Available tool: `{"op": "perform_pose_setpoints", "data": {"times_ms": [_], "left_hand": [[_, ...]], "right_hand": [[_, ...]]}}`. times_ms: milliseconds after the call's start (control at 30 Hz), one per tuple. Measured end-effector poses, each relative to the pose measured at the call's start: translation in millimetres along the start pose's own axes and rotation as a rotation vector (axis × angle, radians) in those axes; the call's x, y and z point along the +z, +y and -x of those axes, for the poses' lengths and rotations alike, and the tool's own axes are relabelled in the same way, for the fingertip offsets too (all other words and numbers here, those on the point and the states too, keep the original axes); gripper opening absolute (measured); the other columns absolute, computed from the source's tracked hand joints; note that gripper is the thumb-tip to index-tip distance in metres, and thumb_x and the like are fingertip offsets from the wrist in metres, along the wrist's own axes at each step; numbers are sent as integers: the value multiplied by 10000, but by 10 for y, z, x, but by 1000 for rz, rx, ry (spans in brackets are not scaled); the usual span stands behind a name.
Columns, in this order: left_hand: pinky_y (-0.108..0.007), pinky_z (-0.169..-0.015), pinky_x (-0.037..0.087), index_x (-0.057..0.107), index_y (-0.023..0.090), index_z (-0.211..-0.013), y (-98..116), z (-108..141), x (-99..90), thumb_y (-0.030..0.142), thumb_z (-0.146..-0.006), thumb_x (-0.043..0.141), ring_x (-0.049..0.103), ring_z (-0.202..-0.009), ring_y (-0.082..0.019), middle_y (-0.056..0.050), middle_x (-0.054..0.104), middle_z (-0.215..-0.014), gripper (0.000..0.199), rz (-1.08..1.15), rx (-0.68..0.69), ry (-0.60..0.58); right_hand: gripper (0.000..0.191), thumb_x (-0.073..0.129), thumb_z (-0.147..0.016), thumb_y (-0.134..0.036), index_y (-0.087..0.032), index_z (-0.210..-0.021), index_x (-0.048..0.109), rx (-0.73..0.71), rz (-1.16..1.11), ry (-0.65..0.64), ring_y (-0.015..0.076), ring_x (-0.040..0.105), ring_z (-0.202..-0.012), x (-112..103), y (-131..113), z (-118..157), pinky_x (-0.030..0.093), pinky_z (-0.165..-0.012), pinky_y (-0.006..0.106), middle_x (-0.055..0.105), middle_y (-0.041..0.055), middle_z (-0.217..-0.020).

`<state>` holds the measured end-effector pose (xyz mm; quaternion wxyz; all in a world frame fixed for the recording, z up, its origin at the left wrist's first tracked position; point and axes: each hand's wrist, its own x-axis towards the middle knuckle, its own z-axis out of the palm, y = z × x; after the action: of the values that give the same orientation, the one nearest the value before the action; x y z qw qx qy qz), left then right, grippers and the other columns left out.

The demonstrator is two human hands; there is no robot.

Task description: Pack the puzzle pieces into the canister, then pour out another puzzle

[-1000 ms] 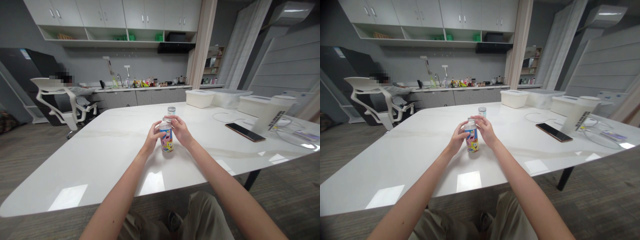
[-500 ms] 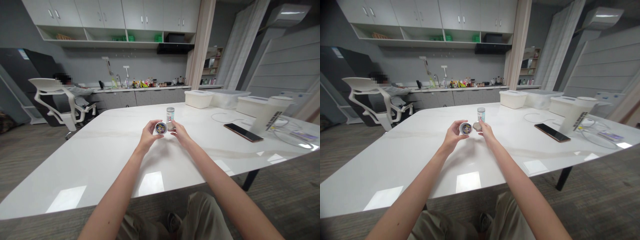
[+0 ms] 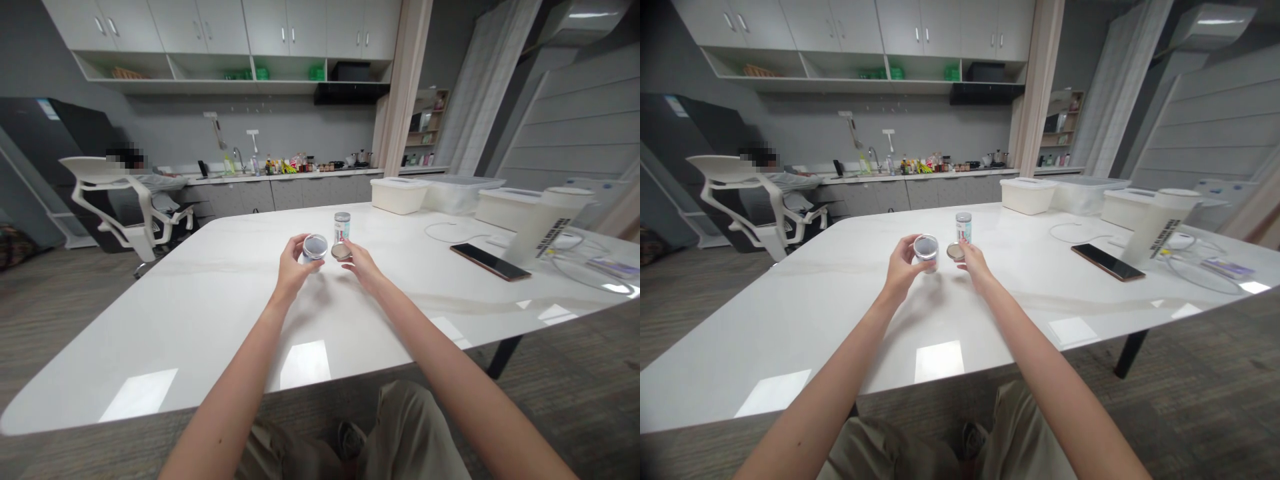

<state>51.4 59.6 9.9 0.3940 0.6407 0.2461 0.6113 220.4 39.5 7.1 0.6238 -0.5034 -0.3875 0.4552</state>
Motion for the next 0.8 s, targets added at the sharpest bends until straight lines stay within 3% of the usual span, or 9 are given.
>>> {"op": "perform_pose_setpoints", "data": {"times_ms": [133,267,467,567,667,800], "left_hand": [[-353,-952,434,574,195,-1071,62,7,26,193,-509,826,601,-1041,-224,-54,654,-1082,617,29,-1,-21],[-342,-940,439,581,192,-1101,93,35,53,251,-572,810,598,-1054,-226,-65,654,-1125,580,87,-87,-87],[-342,-902,452,597,182,-1117,84,100,104,283,-613,787,592,-1054,-245,-79,644,-1153,548,115,-252,-207],[-346,-902,448,573,186,-1089,58,110,130,265,-576,815,595,-1028,-233,-79,625,-1143,573,87,-250,-177],[-357,-896,450,541,192,-1033,20,100,137,275,-560,827,600,-986,-217,-67,607,-1111,559,98,-241,-140],[-362,-892,454,513,198,-1016,-19,84,126,289,-561,831,596,-990,-214,-67,594,-1113,563,107,-239,-136]], "right_hand": [[235,581,-826,-437,-212,-833,646,-11,-28,-23,140,604,-723,9,-13,19,454,-622,246,703,25,-887],[243,599,-811,-443,-204,-802,640,-54,-73,-26,144,612,-739,26,-32,22,465,-628,246,701,29,-855],[342,649,-760,-505,-238,-971,692,-356,-149,-96,186,625,-1034,65,-61,29,487,-830,296,700,41,-1109],[364,669,-751,-510,-243,-993,722,-490,-85,-126,212,592,-1119,85,-80,71,461,-945,354,674,52,-1180],[306,700,-739,-479,-236,-916,754,-579,49,-136,223,578,-1138,97,-105,131,421,-1020,375,688,60,-1129],[306,695,-737,-492,-235,-891,758,-535,106,-194,234,613,-1077,102,-120,185,446,-1005,394,702,60,-1088]]}}
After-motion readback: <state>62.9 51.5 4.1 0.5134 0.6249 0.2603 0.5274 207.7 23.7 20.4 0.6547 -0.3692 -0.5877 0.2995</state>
